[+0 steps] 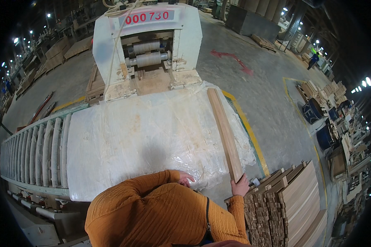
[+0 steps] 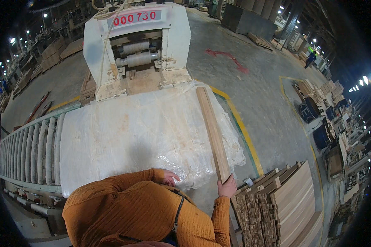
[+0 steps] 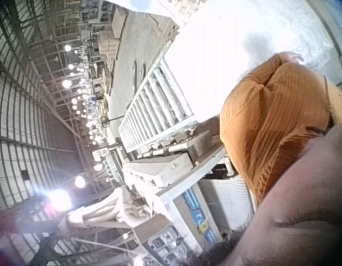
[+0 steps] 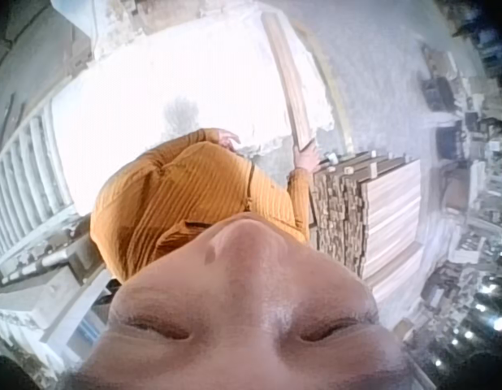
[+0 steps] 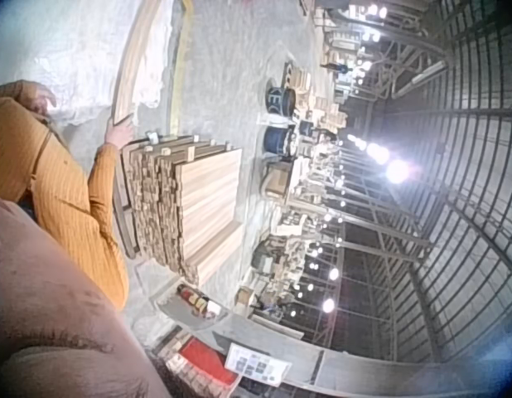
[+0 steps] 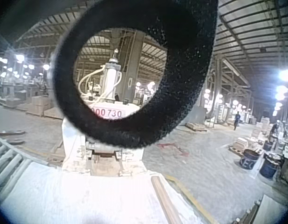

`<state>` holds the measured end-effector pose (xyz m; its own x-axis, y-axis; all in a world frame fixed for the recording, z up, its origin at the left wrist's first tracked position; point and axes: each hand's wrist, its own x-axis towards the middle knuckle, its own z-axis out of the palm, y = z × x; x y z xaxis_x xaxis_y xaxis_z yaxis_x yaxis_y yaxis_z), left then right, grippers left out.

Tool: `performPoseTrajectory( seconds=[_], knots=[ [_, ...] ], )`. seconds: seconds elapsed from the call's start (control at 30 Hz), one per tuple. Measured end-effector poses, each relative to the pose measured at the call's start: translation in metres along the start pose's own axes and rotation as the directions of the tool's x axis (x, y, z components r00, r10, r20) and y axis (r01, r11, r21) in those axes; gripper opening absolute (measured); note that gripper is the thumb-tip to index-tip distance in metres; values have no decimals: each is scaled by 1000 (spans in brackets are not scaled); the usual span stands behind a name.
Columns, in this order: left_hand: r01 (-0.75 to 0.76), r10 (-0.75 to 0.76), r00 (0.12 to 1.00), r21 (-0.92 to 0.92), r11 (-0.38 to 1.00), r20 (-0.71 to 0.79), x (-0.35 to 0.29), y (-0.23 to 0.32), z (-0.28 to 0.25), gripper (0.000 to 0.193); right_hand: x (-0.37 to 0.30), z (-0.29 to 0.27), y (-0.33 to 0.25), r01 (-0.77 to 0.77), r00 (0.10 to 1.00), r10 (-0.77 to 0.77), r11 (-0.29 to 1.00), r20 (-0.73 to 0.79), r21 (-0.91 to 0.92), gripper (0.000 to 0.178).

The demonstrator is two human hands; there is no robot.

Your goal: The person repeatedly feeds thin wooden planks into a machine, retrieves them from the output side, and stacks them on a nearby pallet. The process is continuous and repetitive throughout the clip.

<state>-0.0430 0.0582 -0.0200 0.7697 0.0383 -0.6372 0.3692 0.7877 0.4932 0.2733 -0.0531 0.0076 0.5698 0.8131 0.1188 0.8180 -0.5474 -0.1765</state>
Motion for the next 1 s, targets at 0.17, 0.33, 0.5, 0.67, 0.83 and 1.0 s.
performPoseTrajectory(
  seconds=[0.17,0.33,0.5,0.67,0.83,1.0],
  knots=[
    [2,-2,1000,5,1000,0,-1,1,1,41,0,0,0,3,1000,-3,1000,2,1,83],
    [44,-44,998,-7,999,-43,0,1,0,42,0,-2,0,-27,999,28,999,45,-17,83],
    [24,-24,1000,-17,1000,2,2,-1,-1,42,-1,-3,-1,2,1000,-2,1000,5,4,82],
    [30,-30,1000,-7,1000,-5,3,-2,-1,42,-1,-3,-2,2,1000,-2,1000,2,11,81],
    [46,-46,997,3,999,-61,3,-2,-2,41,-1,-1,0,-35,999,35,999,42,6,82],
    [4,-4,1000,40,999,0,3,-1,-3,41,-1,1,1,10,1000,-10,1000,-9,8,84]
  ],
)
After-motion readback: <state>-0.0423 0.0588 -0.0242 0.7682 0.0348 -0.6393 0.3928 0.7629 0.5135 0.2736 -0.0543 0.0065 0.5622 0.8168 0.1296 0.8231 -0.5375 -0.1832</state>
